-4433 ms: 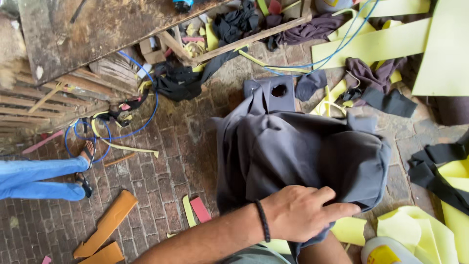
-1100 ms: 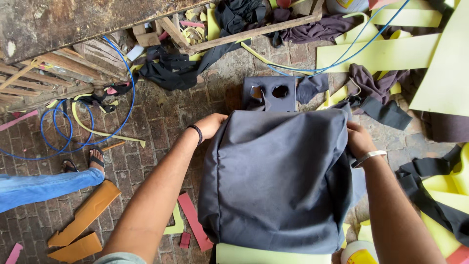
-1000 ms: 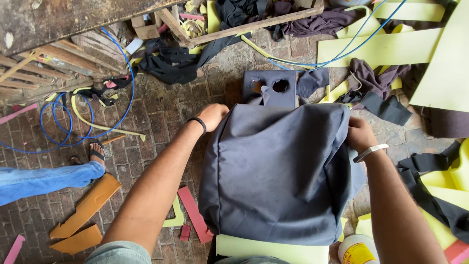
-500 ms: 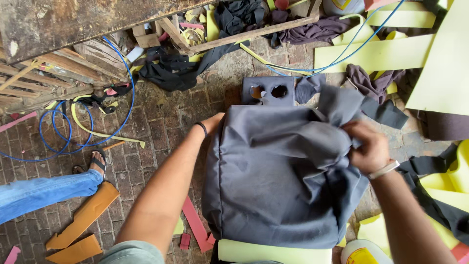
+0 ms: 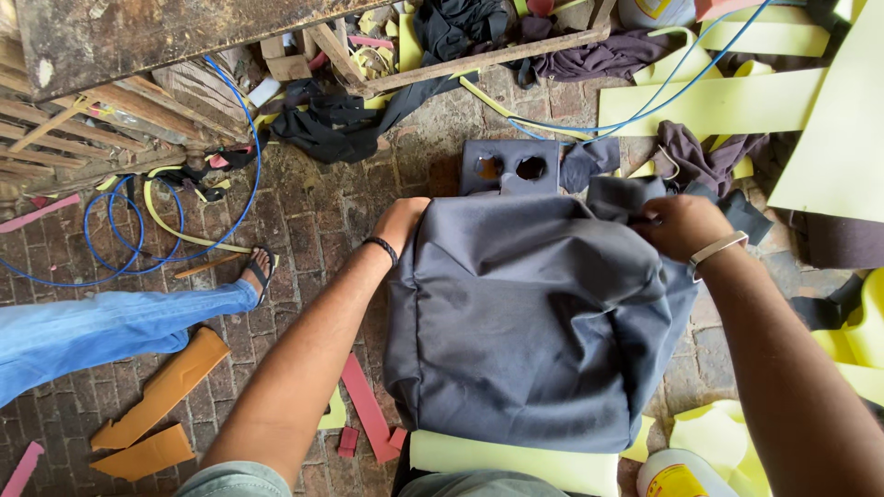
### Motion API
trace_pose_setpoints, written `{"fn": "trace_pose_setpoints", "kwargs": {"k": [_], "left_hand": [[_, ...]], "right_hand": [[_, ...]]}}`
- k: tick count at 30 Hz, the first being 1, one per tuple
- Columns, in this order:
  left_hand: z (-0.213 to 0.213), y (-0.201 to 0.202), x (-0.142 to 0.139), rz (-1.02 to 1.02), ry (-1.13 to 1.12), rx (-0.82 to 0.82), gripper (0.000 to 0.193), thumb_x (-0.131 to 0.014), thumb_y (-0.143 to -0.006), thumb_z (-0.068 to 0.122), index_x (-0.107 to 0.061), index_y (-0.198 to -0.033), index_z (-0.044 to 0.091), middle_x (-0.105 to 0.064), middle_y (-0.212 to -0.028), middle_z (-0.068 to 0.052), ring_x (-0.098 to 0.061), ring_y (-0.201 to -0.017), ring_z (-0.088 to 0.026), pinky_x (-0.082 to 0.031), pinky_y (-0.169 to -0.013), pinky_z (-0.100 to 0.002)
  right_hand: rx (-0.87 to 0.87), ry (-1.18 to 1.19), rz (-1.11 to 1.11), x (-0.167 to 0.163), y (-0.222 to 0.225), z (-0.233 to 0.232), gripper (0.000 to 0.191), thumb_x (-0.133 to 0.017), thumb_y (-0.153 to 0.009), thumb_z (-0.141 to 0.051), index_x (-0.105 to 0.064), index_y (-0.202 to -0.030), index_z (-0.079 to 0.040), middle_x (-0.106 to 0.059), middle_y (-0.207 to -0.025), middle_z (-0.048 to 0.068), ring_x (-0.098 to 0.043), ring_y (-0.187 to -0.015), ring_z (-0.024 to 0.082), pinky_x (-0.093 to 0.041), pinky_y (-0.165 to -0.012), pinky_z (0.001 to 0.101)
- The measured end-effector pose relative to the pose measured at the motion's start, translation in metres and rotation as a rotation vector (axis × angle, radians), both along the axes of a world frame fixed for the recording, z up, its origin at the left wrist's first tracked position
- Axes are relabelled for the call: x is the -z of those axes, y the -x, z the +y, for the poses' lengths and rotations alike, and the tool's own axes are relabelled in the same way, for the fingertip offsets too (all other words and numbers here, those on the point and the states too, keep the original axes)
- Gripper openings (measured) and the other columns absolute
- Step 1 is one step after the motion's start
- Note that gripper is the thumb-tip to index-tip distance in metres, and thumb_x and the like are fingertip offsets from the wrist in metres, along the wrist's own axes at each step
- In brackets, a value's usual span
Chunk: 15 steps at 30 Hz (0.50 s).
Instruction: The person staples gray fabric onto a foam-covered wooden seat using a pneumatic staple gun, trims excess fabric with shears, and smooths the surface. The person then covers a second foam block with gray fabric, trims the edges, and staples it in place.
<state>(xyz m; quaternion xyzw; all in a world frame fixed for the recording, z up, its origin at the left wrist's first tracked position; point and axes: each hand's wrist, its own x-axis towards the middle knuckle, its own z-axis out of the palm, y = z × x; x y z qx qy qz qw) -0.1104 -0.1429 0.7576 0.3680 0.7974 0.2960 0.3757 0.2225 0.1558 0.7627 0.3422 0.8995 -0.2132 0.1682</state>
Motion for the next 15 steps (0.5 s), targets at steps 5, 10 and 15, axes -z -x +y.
{"fn": "trace_pose_setpoints", "kwargs": {"k": [5, 10, 15], "left_hand": [[-0.018, 0.018, -0.01, 0.253, 0.052, -0.246, 0.02, -0.082, -0.079, 0.024, -0.073, -0.088, 0.009, -0.076, -0.088, -0.008, -0.073, -0.082, -0.024, -0.057, -0.077, -0.037], [-0.019, 0.021, -0.005, 0.469, 0.258, -0.402, 0.016, -0.077, -0.092, 0.015, -0.069, -0.104, 0.008, -0.072, -0.106, -0.013, -0.067, -0.103, -0.033, -0.053, -0.09, -0.045], [-0.053, -0.015, 0.007, 0.447, -0.188, -0.373, 0.041, -0.071, -0.085, -0.002, -0.059, -0.123, 0.007, -0.062, -0.123, -0.017, -0.062, -0.109, -0.033, -0.051, -0.094, -0.042]], "right_hand": [[0.38, -0.226, 0.264, -0.028, -0.007, 0.001, 0.041, -0.081, -0.091, -0.041, -0.076, -0.111, -0.006, -0.073, -0.102, 0.023, -0.07, -0.095, 0.041, -0.055, -0.087, 0.0493], [0.417, -0.203, 0.325, 0.015, 0.004, -0.027, 0.063, -0.088, -0.077, -0.029, -0.062, -0.127, 0.0, -0.065, -0.121, 0.028, -0.063, -0.107, 0.045, -0.051, -0.088, 0.0489], [0.67, 0.135, 0.687, 0.034, -0.033, -0.077, 0.045, -0.06, -0.087, 0.0, -0.061, -0.131, -0.001, -0.069, -0.131, 0.017, -0.068, -0.118, 0.029, -0.053, -0.097, 0.0385]]}}
